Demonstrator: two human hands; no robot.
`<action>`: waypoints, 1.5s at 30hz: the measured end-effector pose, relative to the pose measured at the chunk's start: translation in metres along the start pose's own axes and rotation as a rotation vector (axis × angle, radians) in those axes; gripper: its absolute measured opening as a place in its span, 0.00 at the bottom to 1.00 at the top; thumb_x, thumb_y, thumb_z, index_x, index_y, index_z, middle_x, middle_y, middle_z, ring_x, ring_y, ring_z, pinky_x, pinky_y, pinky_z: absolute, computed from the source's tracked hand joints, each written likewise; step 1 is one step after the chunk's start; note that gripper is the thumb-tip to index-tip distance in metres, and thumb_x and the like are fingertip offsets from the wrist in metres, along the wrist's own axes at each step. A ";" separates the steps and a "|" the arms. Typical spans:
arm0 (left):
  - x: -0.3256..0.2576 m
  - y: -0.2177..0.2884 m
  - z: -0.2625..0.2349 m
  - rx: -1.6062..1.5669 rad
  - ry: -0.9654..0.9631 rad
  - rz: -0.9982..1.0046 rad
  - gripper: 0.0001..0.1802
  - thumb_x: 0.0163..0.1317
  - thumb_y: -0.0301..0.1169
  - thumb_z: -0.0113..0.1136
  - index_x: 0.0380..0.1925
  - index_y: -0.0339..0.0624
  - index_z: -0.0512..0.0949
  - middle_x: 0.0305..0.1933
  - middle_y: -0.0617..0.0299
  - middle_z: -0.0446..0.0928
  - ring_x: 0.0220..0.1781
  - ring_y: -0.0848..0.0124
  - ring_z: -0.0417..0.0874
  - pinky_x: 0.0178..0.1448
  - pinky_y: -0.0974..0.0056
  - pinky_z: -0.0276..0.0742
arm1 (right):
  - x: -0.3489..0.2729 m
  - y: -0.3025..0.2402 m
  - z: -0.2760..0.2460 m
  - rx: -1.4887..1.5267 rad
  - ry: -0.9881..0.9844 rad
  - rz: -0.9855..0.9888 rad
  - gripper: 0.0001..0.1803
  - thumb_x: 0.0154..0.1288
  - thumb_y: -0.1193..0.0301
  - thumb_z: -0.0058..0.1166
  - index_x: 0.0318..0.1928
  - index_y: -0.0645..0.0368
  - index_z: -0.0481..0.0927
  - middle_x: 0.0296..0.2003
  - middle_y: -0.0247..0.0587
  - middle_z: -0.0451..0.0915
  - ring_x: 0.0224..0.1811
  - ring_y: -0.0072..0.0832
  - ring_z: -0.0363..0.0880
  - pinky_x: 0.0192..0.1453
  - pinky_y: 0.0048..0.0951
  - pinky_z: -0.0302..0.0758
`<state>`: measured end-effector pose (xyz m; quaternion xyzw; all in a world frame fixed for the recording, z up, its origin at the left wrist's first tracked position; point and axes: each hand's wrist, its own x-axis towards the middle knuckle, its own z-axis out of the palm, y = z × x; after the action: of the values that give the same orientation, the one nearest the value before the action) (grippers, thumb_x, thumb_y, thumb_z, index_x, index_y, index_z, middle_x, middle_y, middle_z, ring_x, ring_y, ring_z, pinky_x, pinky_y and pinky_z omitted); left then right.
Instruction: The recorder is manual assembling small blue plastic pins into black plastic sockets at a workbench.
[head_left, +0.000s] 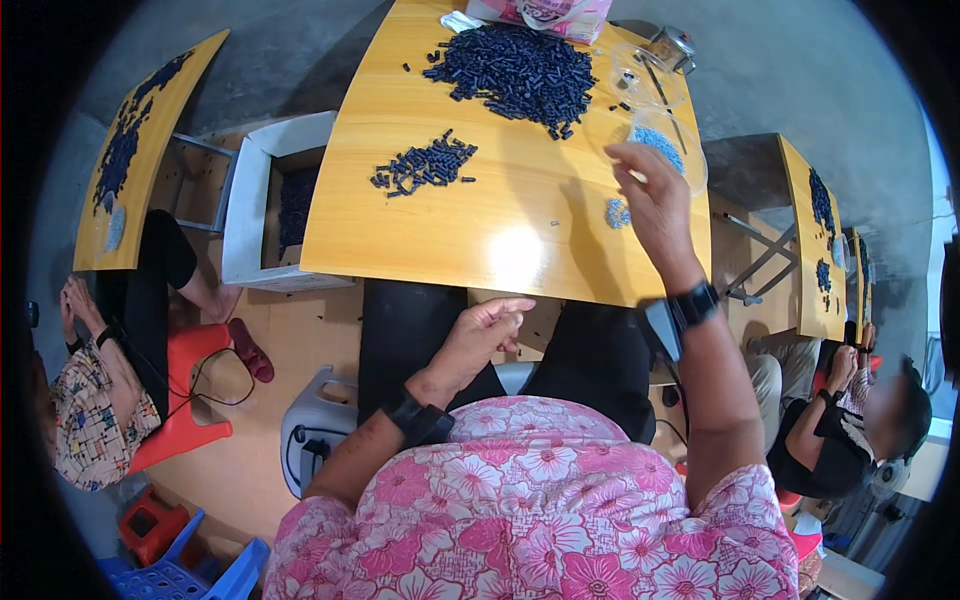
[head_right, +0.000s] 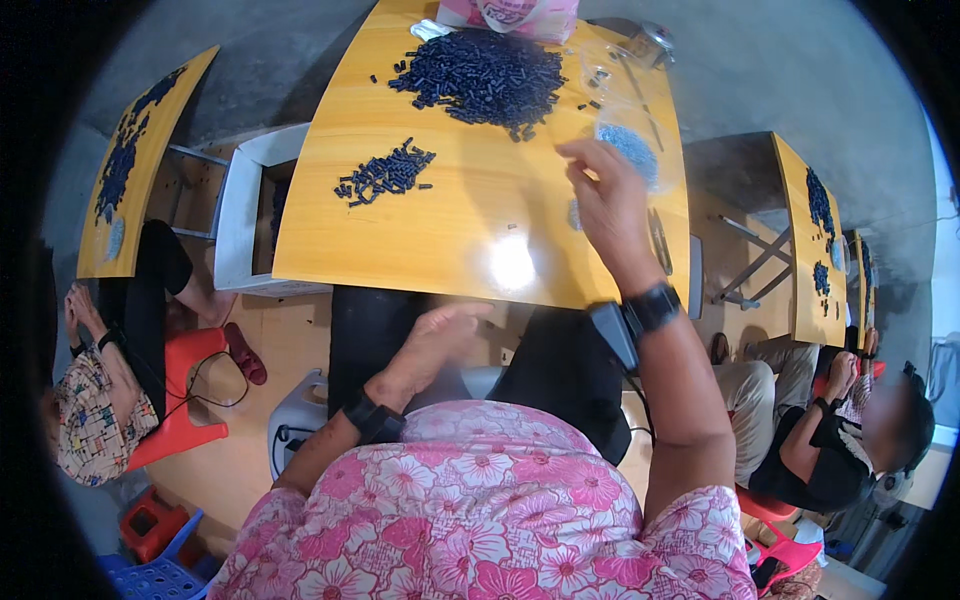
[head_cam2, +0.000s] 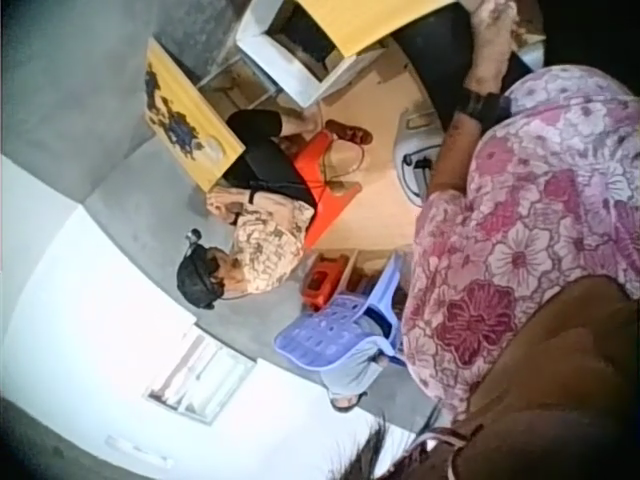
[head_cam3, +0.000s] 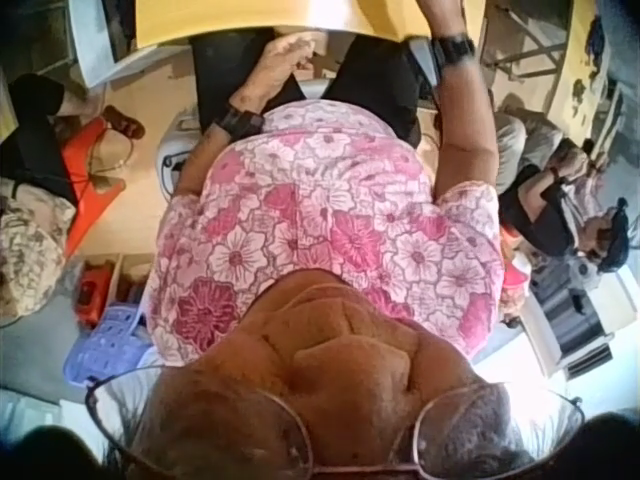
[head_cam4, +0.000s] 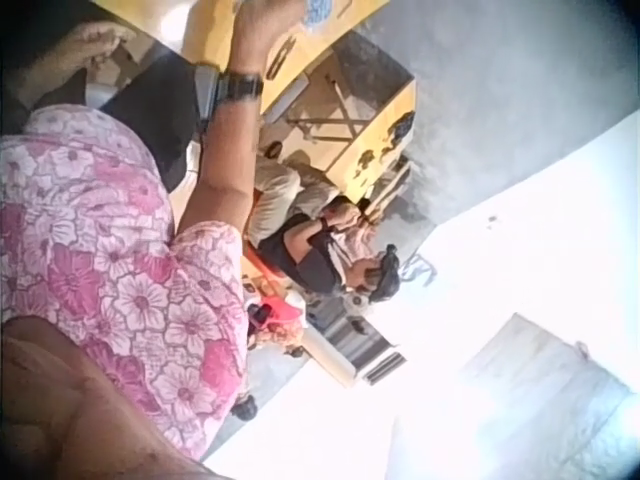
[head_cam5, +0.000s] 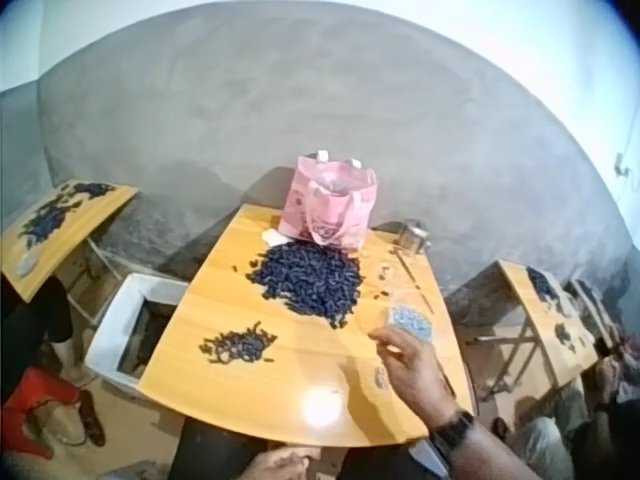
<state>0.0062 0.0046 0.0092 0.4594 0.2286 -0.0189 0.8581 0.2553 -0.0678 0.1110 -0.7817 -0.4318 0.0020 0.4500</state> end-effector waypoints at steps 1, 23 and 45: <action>0.000 0.000 -0.001 -0.003 0.001 0.000 0.18 0.68 0.33 0.51 0.55 0.39 0.73 0.31 0.73 0.68 0.33 0.84 0.70 0.40 0.74 0.74 | 0.011 0.006 0.010 -0.099 -0.040 -0.090 0.13 0.57 0.82 0.50 0.42 0.58 0.80 0.39 0.43 0.80 0.37 0.33 0.79 0.40 0.29 0.75; -0.001 0.001 -0.007 -0.079 -0.020 0.040 0.16 0.65 0.28 0.51 0.51 0.37 0.75 0.42 0.66 0.76 0.32 0.82 0.73 0.38 0.76 0.72 | 0.068 0.040 0.075 -0.298 -0.207 0.029 0.23 0.51 0.70 0.66 0.51 0.49 0.80 0.40 0.38 0.73 0.33 0.26 0.73 0.43 0.28 0.74; -0.001 0.000 -0.006 -0.039 -0.011 0.058 0.17 0.67 0.29 0.49 0.54 0.36 0.74 0.46 0.65 0.76 0.37 0.83 0.73 0.41 0.74 0.75 | 0.047 0.028 0.069 0.047 -0.189 0.222 0.18 0.50 0.81 0.57 0.44 0.55 0.82 0.36 0.39 0.73 0.35 0.27 0.75 0.45 0.26 0.75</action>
<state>0.0029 0.0090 0.0063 0.4491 0.2105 0.0079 0.8683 0.2761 0.0060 0.0685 -0.8101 -0.3832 0.1355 0.4225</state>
